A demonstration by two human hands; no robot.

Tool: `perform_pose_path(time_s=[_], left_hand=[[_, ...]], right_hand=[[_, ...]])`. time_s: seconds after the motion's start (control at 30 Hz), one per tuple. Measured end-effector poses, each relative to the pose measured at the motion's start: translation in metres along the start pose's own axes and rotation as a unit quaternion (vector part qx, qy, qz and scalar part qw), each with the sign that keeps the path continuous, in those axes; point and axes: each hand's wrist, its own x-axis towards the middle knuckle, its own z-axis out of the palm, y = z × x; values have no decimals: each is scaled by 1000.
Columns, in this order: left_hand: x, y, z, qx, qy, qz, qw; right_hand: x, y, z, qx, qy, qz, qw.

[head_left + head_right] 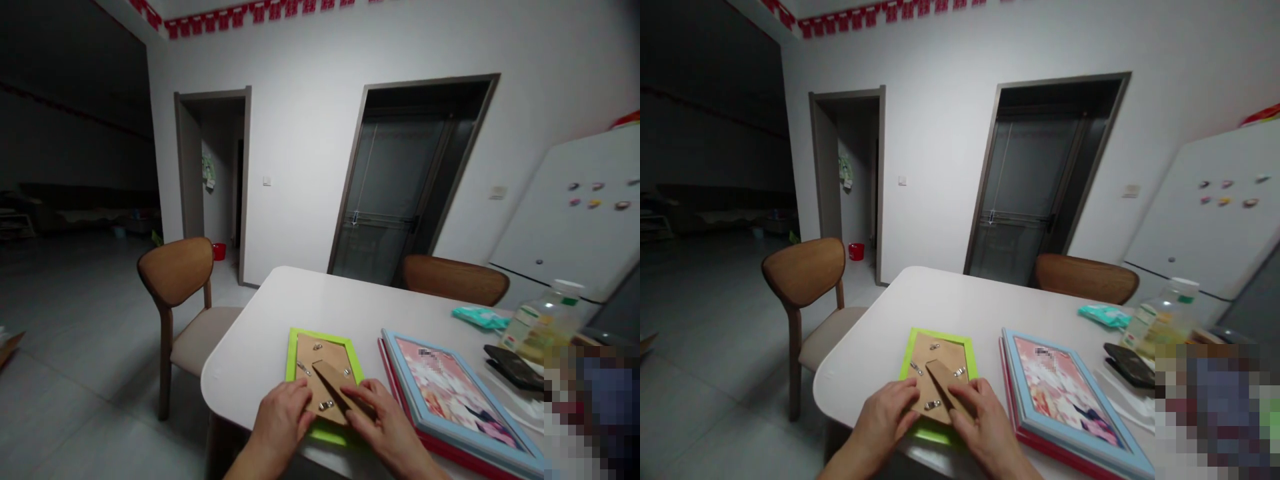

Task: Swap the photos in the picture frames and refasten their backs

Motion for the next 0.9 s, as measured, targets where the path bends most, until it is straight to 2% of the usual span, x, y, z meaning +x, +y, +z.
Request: perform_pose_path(time_s=[0.13,0.27,0.4,0.6,0.73,0.9], left_hand=[[2,0,10,11,-29,-25,999],[-5,0,10,15,-61,-50,997],[-13,2,14,-10,-89,-46,995],[-11,3,15,-18,-103,-53,993],[-11,1,13,-16,-110,-59,992],[-13,4,9,-16,-106,-62,992]], right_hand=[[3,18,11,-33,4,-16,999],[6,23,21,-84,33,-54,994],[1,27,22,-123,30,-75,989],[-5,11,22,-196,7,-112,974],[0,-5,30,-204,-32,-154,966],[-2,-9,30,-206,-78,-171,960]])
